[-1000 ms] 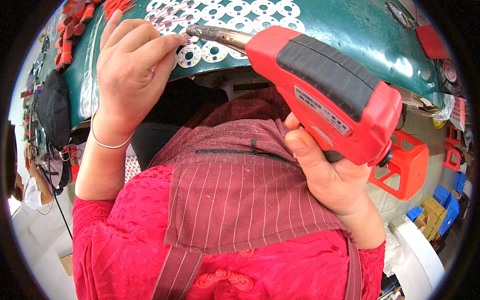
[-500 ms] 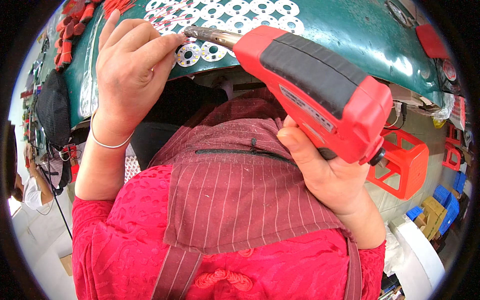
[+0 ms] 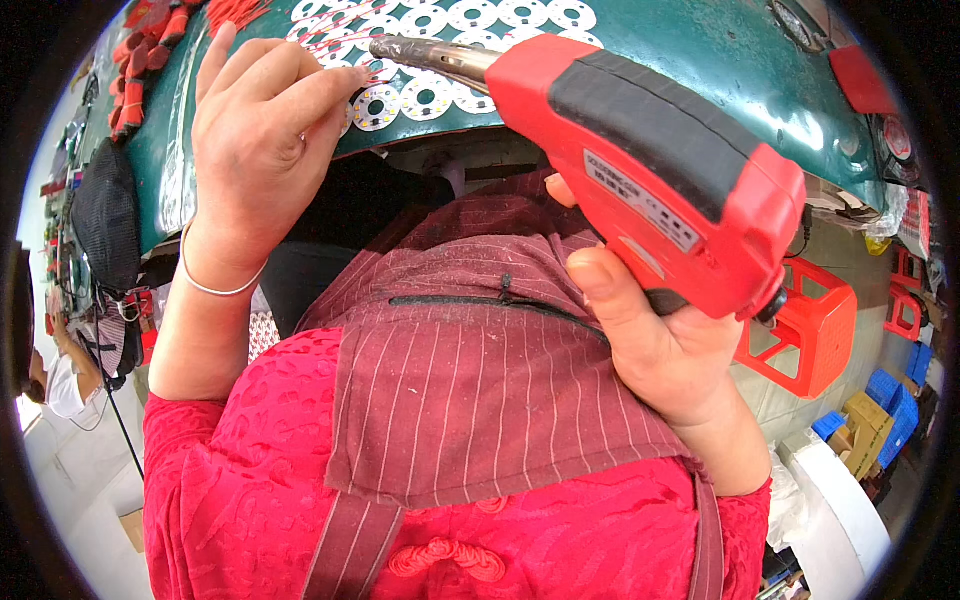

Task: The person places wires onto circular circuit boards by hand and solders them using a soldering gun.

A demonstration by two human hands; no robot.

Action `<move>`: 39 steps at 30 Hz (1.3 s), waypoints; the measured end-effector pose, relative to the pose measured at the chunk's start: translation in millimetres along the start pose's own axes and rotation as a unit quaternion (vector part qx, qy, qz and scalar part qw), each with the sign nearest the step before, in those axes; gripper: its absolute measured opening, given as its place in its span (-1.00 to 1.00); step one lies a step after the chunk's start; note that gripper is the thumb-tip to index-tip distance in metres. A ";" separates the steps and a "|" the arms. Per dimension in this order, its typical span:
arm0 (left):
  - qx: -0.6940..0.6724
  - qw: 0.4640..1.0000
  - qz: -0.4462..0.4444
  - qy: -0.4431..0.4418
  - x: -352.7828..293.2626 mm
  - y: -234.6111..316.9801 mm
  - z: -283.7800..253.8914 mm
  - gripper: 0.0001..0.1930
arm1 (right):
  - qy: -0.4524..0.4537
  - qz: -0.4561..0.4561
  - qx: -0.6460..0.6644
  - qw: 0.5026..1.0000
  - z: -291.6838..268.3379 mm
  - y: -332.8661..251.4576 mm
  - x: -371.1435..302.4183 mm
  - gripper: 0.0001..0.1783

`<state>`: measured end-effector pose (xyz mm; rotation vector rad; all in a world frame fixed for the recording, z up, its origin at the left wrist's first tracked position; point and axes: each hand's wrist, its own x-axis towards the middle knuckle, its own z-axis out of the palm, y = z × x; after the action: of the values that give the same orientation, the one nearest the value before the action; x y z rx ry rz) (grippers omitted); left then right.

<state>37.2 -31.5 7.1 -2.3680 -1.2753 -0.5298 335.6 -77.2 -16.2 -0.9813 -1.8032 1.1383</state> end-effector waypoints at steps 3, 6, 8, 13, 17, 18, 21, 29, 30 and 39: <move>-0.005 1.000 -0.002 0.002 -0.8 0.2 -0.5 -0.82 | 0.006 0.014 0.023 1.000 3.2 -0.6 0.7 -0.45; -0.006 1.000 0.001 0.004 -1.3 0.1 -0.9 -0.81 | 0.006 0.018 0.036 0.999 3.2 -1.6 0.4 -0.45; -0.007 1.000 0.001 0.008 -2.1 -0.4 -1.0 -0.82 | 0.004 0.011 0.029 1.000 1.9 -0.7 0.6 -0.45; 0.004 1.000 0.003 0.010 -5.0 -4.8 -7.9 -0.83 | 0.009 0.004 0.034 0.999 0.9 0.5 -0.5 -0.46; 0.011 1.000 -0.013 0.001 -11.9 -7.7 -20.3 -0.84 | 0.018 0.016 0.045 0.999 1.0 1.7 -1.8 -0.47; 0.023 0.999 -0.025 -0.008 -13.7 -8.4 -23.8 -0.85 | 0.020 0.014 0.051 0.998 1.3 2.7 -2.3 -0.47; 0.034 0.999 -0.017 0.029 -20.4 -16.0 -30.8 -0.82 | 0.046 0.021 0.089 0.995 4.2 3.6 -4.5 -0.47; -0.037 0.998 0.005 0.056 -13.6 5.9 -18.4 -0.76 | 0.024 0.060 0.118 0.991 3.9 -5.4 -7.7 -0.43; -0.041 0.998 0.010 0.048 -14.2 5.9 -15.8 -0.76 | 0.018 0.075 0.126 0.989 4.0 -6.3 -8.2 -0.43; -0.036 0.999 0.008 0.022 -14.3 3.2 -8.5 -0.80 | 0.025 0.063 0.100 0.993 6.4 -7.8 -12.2 -0.39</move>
<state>31.4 -47.5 6.6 -2.4081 -1.2366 -0.6295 333.3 -92.6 -13.3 -1.0047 -1.5713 1.3330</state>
